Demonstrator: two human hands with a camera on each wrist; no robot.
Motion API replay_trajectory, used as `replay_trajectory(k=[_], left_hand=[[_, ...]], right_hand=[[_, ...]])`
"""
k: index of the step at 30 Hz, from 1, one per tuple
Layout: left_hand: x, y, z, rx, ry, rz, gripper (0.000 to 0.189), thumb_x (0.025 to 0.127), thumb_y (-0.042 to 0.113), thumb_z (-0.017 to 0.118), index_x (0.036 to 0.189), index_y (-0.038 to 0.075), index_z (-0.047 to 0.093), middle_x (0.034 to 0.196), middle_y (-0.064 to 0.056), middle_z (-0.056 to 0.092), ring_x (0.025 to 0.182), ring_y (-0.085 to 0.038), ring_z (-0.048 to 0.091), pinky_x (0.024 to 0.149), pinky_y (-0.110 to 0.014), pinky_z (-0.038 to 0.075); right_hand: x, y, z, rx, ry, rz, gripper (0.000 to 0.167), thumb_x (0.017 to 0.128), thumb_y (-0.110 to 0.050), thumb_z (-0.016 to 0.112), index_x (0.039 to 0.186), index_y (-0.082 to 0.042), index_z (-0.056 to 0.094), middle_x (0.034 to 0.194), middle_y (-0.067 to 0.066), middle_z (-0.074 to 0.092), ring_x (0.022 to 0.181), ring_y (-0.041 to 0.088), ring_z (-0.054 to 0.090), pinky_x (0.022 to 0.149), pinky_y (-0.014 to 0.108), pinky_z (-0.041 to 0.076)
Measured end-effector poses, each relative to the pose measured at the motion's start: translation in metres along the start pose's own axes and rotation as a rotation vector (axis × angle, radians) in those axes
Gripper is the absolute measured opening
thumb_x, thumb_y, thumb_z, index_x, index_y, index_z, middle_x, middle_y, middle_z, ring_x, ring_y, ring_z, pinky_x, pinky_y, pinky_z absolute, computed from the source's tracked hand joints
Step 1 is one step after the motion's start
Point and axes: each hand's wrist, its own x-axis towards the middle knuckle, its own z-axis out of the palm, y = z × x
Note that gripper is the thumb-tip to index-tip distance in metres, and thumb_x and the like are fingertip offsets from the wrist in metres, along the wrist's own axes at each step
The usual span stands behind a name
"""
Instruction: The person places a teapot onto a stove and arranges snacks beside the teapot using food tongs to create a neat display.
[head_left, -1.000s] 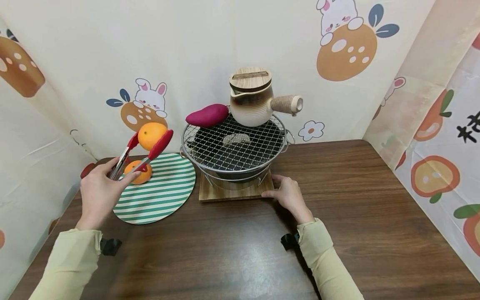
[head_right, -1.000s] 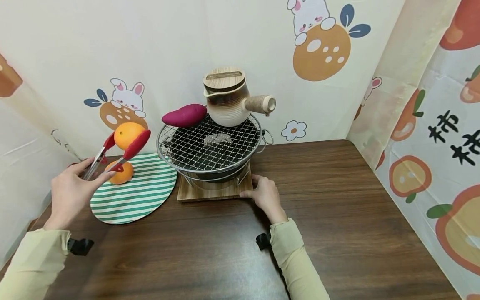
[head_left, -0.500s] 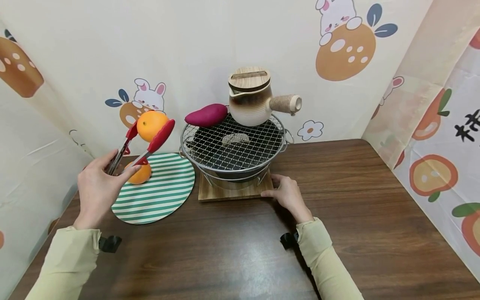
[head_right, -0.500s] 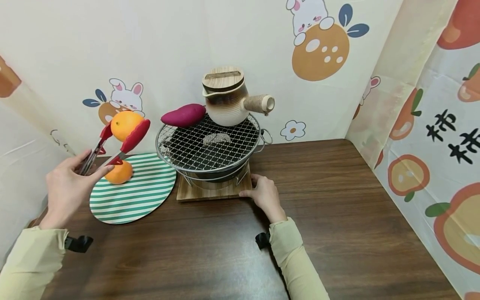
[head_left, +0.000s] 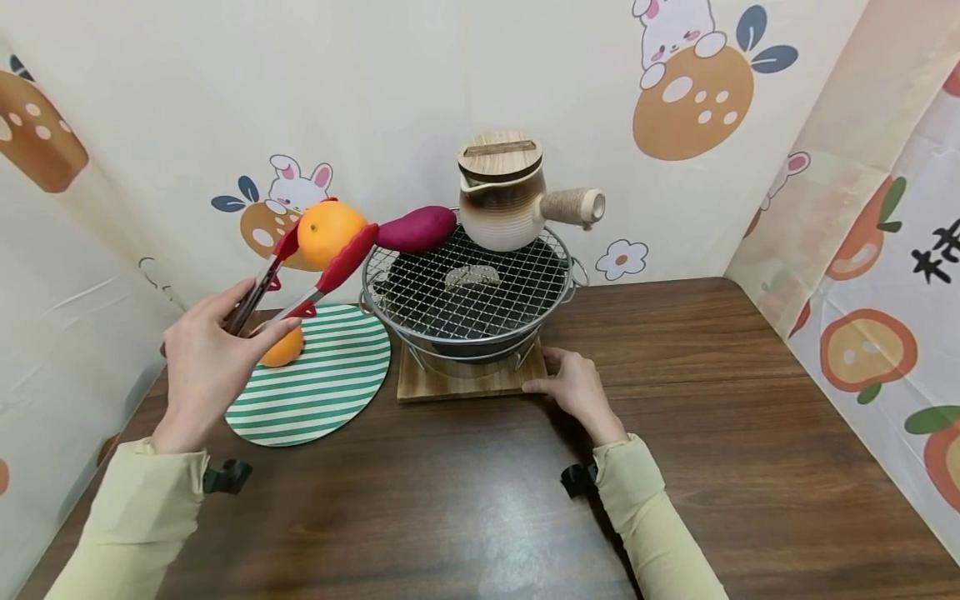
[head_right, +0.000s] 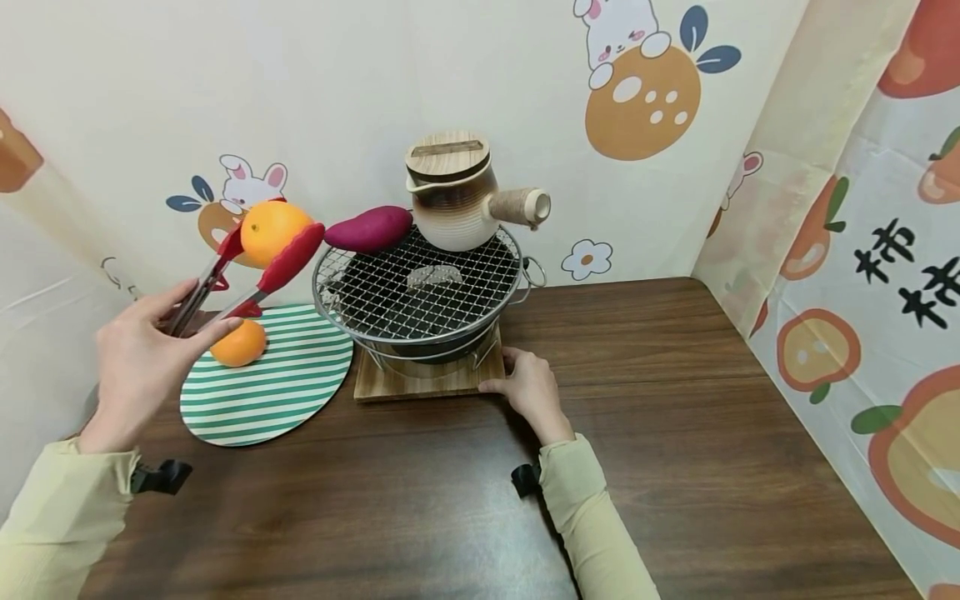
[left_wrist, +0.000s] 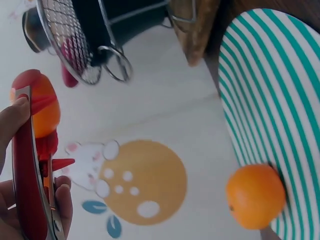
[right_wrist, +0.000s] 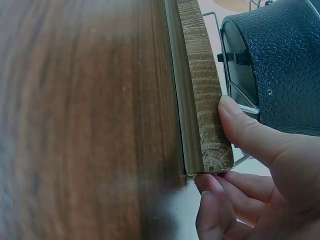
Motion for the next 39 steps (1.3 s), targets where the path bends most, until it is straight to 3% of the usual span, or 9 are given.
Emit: replay_trajectory(k=[4,10,13,23,28,32,39], left_hand=[[0.001,0.014,0.001,-0.016,-0.018,0.044,0.065,0.08,0.036,0.078,0.136,0.011,0.056,0.115,-0.022,0.067,0.091,-0.03,0.055,0.067,-0.025,0.038],[0.003,0.031,0.003,-0.014,-0.027,0.133,0.065,0.077,0.033,0.081,0.133,0.01,0.059,0.105,-0.02,0.069,0.084,-0.028,0.056,0.064,-0.024,0.036],[0.004,0.037,0.005,-0.009,-0.028,0.164,0.067,0.075,0.033,0.083,0.133,0.009,0.059,0.108,-0.02,0.069,0.081,-0.027,0.056,0.061,-0.022,0.035],[0.01,0.054,0.008,0.0,-0.103,0.167,0.069,0.075,0.038,0.082,0.133,0.009,0.059,0.109,-0.019,0.068,0.085,-0.026,0.057,0.061,-0.02,0.04],[0.013,0.061,0.01,0.002,-0.152,0.177,0.069,0.076,0.04,0.081,0.133,0.009,0.059,0.116,-0.019,0.066,0.094,-0.03,0.058,0.068,-0.031,0.048],[0.016,0.066,0.009,0.013,-0.182,0.196,0.067,0.076,0.038,0.081,0.132,0.008,0.059,0.115,-0.019,0.067,0.094,-0.03,0.058,0.071,-0.038,0.046],[0.022,0.075,0.006,0.073,-0.272,0.18,0.071,0.076,0.046,0.079,0.132,0.008,0.059,0.112,-0.018,0.067,0.091,-0.029,0.057,0.067,-0.034,0.044]], right_hand=[[0.0,0.0,0.0,0.002,0.0,0.003,0.07,0.073,-0.031,0.083,0.13,-0.001,0.058,0.127,0.017,0.064,0.117,0.036,0.06,0.097,0.05,0.046],[0.001,0.0,0.001,-0.001,0.002,0.003,0.069,0.072,-0.031,0.083,0.131,-0.002,0.059,0.125,0.016,0.066,0.115,0.035,0.062,0.096,0.049,0.047],[0.001,0.001,0.001,-0.002,0.005,-0.001,0.069,0.072,-0.032,0.084,0.13,-0.003,0.059,0.126,0.015,0.066,0.115,0.035,0.061,0.097,0.05,0.046],[0.0,0.001,0.001,-0.01,0.012,0.0,0.07,0.071,-0.032,0.084,0.13,-0.003,0.06,0.125,0.015,0.066,0.115,0.036,0.061,0.097,0.05,0.046],[0.0,0.002,0.001,-0.004,0.012,0.003,0.07,0.071,-0.032,0.084,0.13,-0.003,0.059,0.126,0.015,0.065,0.116,0.036,0.061,0.097,0.05,0.046],[0.0,0.001,0.001,-0.003,0.015,0.007,0.07,0.071,-0.032,0.084,0.129,-0.003,0.06,0.124,0.016,0.066,0.113,0.035,0.062,0.095,0.05,0.047],[0.0,0.001,0.0,0.0,0.011,0.006,0.069,0.071,-0.032,0.084,0.129,-0.003,0.06,0.124,0.016,0.066,0.113,0.035,0.062,0.096,0.049,0.047]])
